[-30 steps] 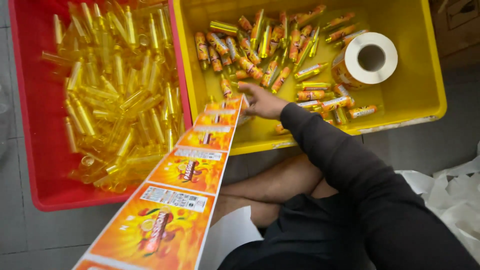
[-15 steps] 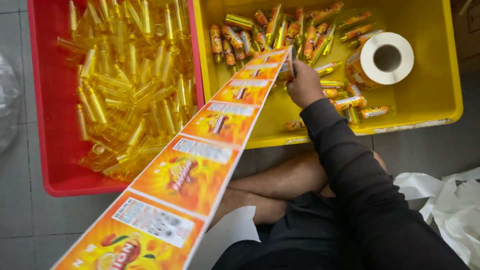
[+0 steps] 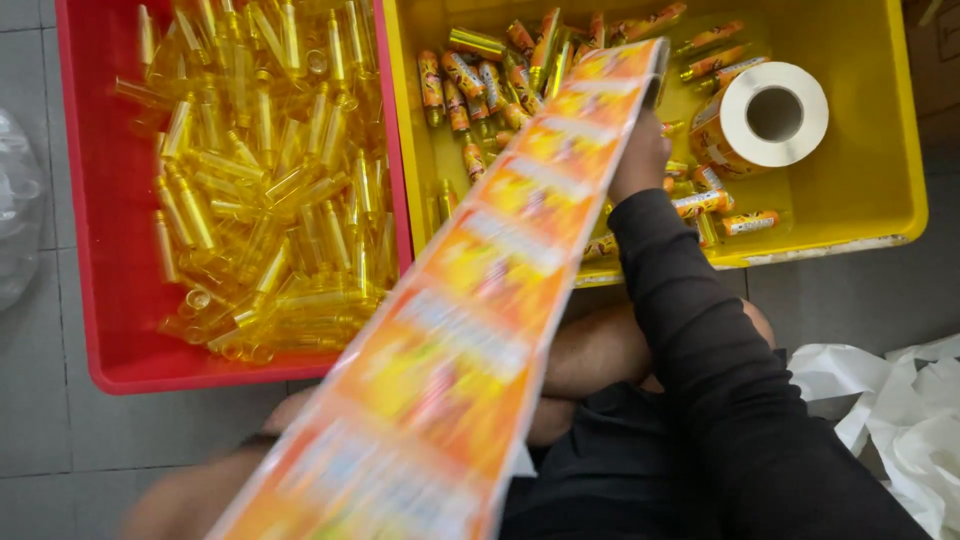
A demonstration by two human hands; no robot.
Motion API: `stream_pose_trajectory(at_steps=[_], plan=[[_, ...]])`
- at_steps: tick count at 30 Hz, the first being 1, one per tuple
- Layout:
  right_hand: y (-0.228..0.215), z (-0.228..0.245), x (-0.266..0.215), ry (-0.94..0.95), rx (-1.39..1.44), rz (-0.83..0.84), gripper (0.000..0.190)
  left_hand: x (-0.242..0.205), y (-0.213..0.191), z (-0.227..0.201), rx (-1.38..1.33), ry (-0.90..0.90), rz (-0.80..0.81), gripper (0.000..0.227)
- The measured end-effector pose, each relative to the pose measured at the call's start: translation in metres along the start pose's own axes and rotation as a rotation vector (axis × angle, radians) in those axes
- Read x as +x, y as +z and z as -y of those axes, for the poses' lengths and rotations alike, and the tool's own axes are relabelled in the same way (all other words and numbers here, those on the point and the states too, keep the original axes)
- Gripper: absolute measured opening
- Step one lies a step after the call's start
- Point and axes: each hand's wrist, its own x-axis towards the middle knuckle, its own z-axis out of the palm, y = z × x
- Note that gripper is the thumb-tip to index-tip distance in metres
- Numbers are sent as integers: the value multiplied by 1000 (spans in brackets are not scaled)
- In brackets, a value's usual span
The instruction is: Manually peeling adhesive labels from a roll and applying them to small yellow plastic tubes.
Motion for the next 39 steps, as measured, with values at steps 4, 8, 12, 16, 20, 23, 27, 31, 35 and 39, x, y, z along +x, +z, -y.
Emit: stream_pose_trajectory(at_steps=[4,8,12,16,20,23,27,31,35,39], plan=[[10,-58,43,336,327,-167,69,63,3,62,41,-9,4,53],[17,-69,44,-89,-390,-315,28,102,14,120,-3,-114,-227,56],[-3,-47,24,-276,-203,-387,34,126,28,140,-9,-83,-201,49],[-42,25,-43,-453,471,-213,18,137,32,165,261,77,-339,45],[-79,103,-118,-665,471,295,45,145,26,183,427,36,-433,39],[-74,132,-141,-1037,42,225,52,148,25,195,369,-7,-491,43],[-53,115,-132,-1102,-120,124,27,145,22,204,191,-50,-414,50],[-58,121,-130,-1112,-229,109,22,145,22,199,225,-50,-300,61],[-48,112,-129,-1093,-215,121,21,147,25,191,381,-76,-311,62],[-45,109,-127,-1108,-145,135,20,148,23,204,301,-83,-343,67]])
